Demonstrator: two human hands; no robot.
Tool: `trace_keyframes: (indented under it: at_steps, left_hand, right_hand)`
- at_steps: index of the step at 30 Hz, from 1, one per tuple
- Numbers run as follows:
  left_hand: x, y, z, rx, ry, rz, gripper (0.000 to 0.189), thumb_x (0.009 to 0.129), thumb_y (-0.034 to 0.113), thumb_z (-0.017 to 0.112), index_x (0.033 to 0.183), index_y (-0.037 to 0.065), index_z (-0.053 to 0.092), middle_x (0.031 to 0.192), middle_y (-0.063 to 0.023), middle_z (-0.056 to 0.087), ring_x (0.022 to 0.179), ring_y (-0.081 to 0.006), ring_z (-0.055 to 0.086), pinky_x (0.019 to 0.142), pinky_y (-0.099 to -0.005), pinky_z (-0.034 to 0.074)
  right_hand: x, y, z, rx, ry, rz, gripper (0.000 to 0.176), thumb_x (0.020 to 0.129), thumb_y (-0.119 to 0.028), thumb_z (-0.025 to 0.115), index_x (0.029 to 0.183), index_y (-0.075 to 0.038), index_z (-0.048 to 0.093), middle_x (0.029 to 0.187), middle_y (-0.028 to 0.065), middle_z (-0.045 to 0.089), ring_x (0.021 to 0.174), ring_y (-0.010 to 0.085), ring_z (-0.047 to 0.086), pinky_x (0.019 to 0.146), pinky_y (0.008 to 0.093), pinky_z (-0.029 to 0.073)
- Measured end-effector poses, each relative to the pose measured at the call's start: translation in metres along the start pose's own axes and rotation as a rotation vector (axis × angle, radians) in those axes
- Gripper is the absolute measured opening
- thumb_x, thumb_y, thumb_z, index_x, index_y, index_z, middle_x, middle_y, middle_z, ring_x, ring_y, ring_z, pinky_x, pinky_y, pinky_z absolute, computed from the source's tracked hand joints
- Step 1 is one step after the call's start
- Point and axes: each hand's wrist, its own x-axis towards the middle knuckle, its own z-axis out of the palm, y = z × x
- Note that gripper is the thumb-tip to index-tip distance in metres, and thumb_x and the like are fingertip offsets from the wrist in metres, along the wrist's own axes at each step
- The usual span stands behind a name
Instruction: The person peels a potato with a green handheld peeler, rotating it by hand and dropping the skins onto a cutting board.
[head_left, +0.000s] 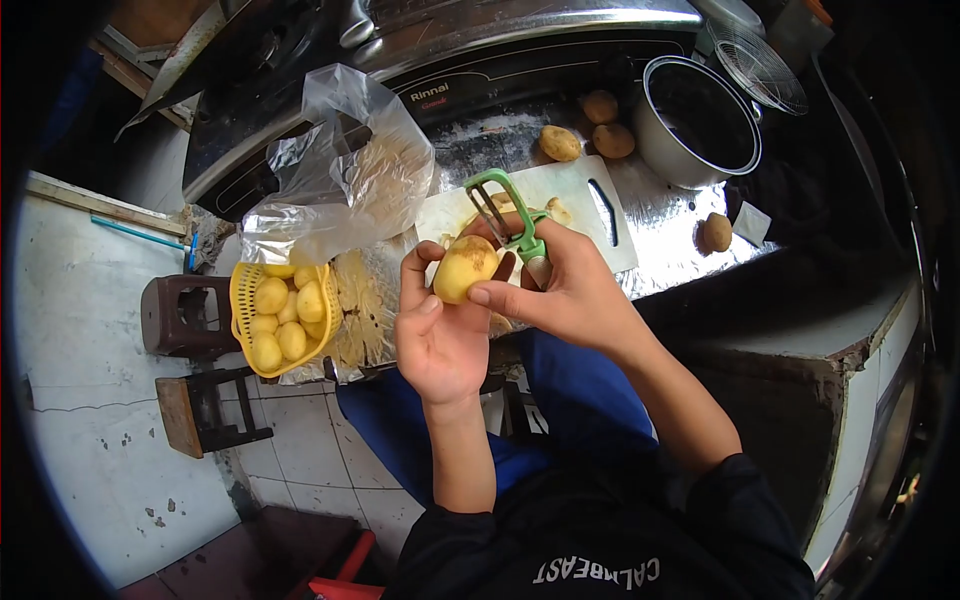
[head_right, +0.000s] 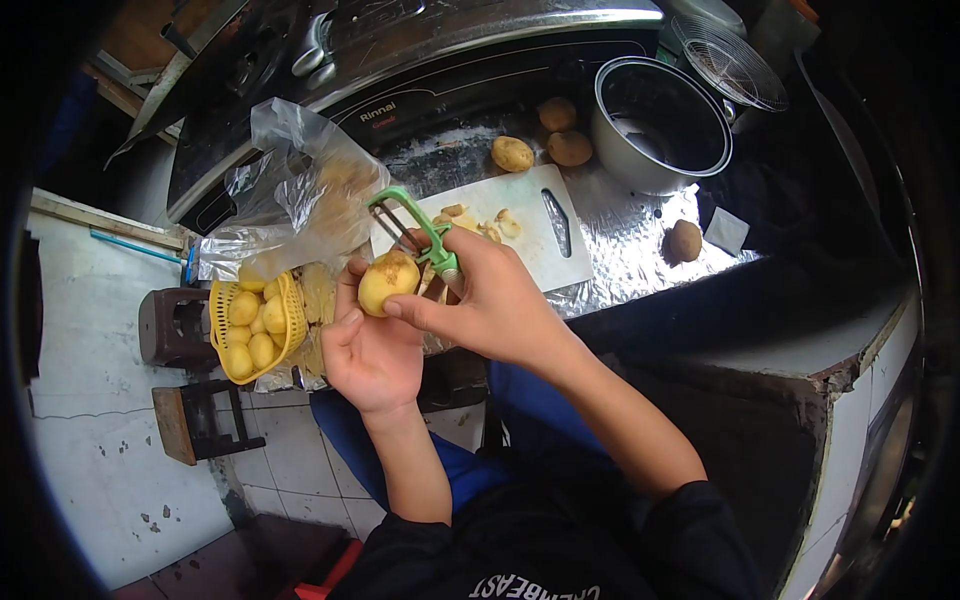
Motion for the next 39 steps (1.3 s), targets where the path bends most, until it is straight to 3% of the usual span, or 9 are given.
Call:
trace_keyframes:
  at_steps: [2, 4, 5, 11, 16, 19, 22, 27, 39]
  left_hand:
    - [-0.003, 0.009, 0.000, -0.124, -0.059, -0.143, 0.050, 0.090, 0.035, 0.036, 0.126, 0.000, 0.043, 0.127, -0.0189, 0.051, 0.118, -0.0295, 0.050, 0.103, -0.0439, 0.038]
    - [-0.005, 0.005, 0.007, 0.030, 0.128, -0.152, 0.051, 0.095, 0.038, 0.029, 0.124, 0.000, 0.045, 0.121, -0.0151, 0.055, 0.114, -0.0257, 0.053, 0.098, -0.0396, 0.042]
    - [-0.009, -0.002, -0.005, 0.104, 0.145, -0.157, 0.052, 0.096, 0.039, 0.027, 0.124, 0.000, 0.046, 0.117, -0.0130, 0.057, 0.110, -0.0232, 0.055, 0.094, -0.0375, 0.044]
    - [-0.006, 0.005, -0.005, 0.054, -0.070, -0.224, 0.052, 0.101, 0.038, 0.030, 0.126, -0.005, 0.047, 0.112, -0.0135, 0.060, 0.098, -0.0191, 0.062, 0.064, -0.0278, 0.055]
    - [-0.004, 0.015, 0.017, 0.190, 0.127, -0.275, 0.040, 0.099, 0.026, 0.039, 0.123, -0.006, 0.046, 0.114, -0.0189, 0.059, 0.096, -0.0242, 0.065, 0.061, -0.0334, 0.059]
    - [-0.006, 0.013, 0.007, 0.084, 0.086, -0.211, 0.030, 0.099, 0.026, 0.041, 0.103, -0.001, 0.052, 0.099, -0.0167, 0.064, 0.059, -0.0169, 0.062, 0.040, -0.0236, 0.047]
    - [-0.010, 0.003, 0.020, 0.461, 0.339, 0.006, 0.033, 0.099, 0.028, 0.039, 0.099, 0.000, 0.056, 0.096, -0.0134, 0.065, 0.056, -0.0115, 0.057, 0.038, -0.0203, 0.040]
    - [-0.011, -0.006, 0.014, 0.725, 0.449, 0.289, 0.058, 0.101, 0.038, 0.024, 0.100, -0.007, 0.060, 0.086, -0.0126, 0.065, 0.081, -0.0195, 0.061, 0.076, -0.0299, 0.049]
    - [-0.016, 0.005, 0.029, 0.827, 0.551, 0.418, 0.061, 0.103, 0.041, 0.021, 0.090, -0.004, 0.059, 0.077, -0.0130, 0.063, 0.068, -0.0183, 0.060, 0.065, -0.0276, 0.049]
  right_hand:
    - [0.000, -0.002, -0.006, 0.037, -0.043, -0.102, 0.047, 0.070, -0.027, 0.078, 0.098, 0.005, 0.059, 0.074, 0.0151, 0.060, 0.066, 0.0230, 0.062, 0.059, 0.0324, 0.048]
    - [-0.002, -0.017, -0.014, -0.134, -0.185, -0.437, 0.053, 0.071, -0.012, 0.077, 0.118, 0.002, 0.056, 0.107, 0.0157, 0.062, 0.095, 0.0245, 0.064, 0.082, 0.0321, 0.051]
    - [-0.006, -0.026, -0.015, -0.101, -0.268, -0.294, 0.053, 0.068, -0.006, 0.072, 0.118, 0.000, 0.057, 0.111, 0.0160, 0.061, 0.105, 0.0333, 0.059, 0.091, 0.0368, 0.047]
    - [-0.012, -0.022, -0.012, -0.171, -0.150, -0.311, 0.046, 0.070, -0.004, 0.064, 0.115, 0.000, 0.057, 0.103, 0.0164, 0.061, 0.094, 0.0321, 0.062, 0.083, 0.0362, 0.050]
    - [-0.015, 0.001, -0.011, -0.076, 0.058, -0.247, 0.037, 0.076, -0.004, 0.059, 0.112, 0.001, 0.056, 0.100, 0.0178, 0.060, 0.084, 0.0329, 0.062, 0.070, 0.0364, 0.050]
    - [-0.024, -0.028, -0.017, -0.184, 0.008, -0.159, 0.024, 0.086, -0.015, 0.059, 0.103, 0.001, 0.055, 0.079, 0.0198, 0.061, 0.072, 0.0357, 0.063, 0.061, 0.0383, 0.048]
    - [-0.036, -0.033, -0.013, -0.393, -0.083, -0.179, 0.030, 0.092, -0.029, 0.059, 0.088, -0.001, 0.050, 0.054, 0.0160, 0.055, 0.053, 0.0371, 0.059, 0.049, 0.0407, 0.046]
    - [-0.048, -0.035, 0.004, -0.780, -0.113, -0.269, 0.037, 0.093, -0.037, 0.056, 0.079, -0.004, 0.047, 0.047, 0.0105, 0.051, 0.039, 0.0302, 0.055, 0.037, 0.0391, 0.043]
    - [-0.050, -0.047, 0.034, -0.737, -0.055, -0.203, 0.030, 0.094, -0.029, 0.056, 0.087, -0.002, 0.045, 0.053, 0.0141, 0.053, 0.048, 0.0347, 0.057, 0.043, 0.0424, 0.044]
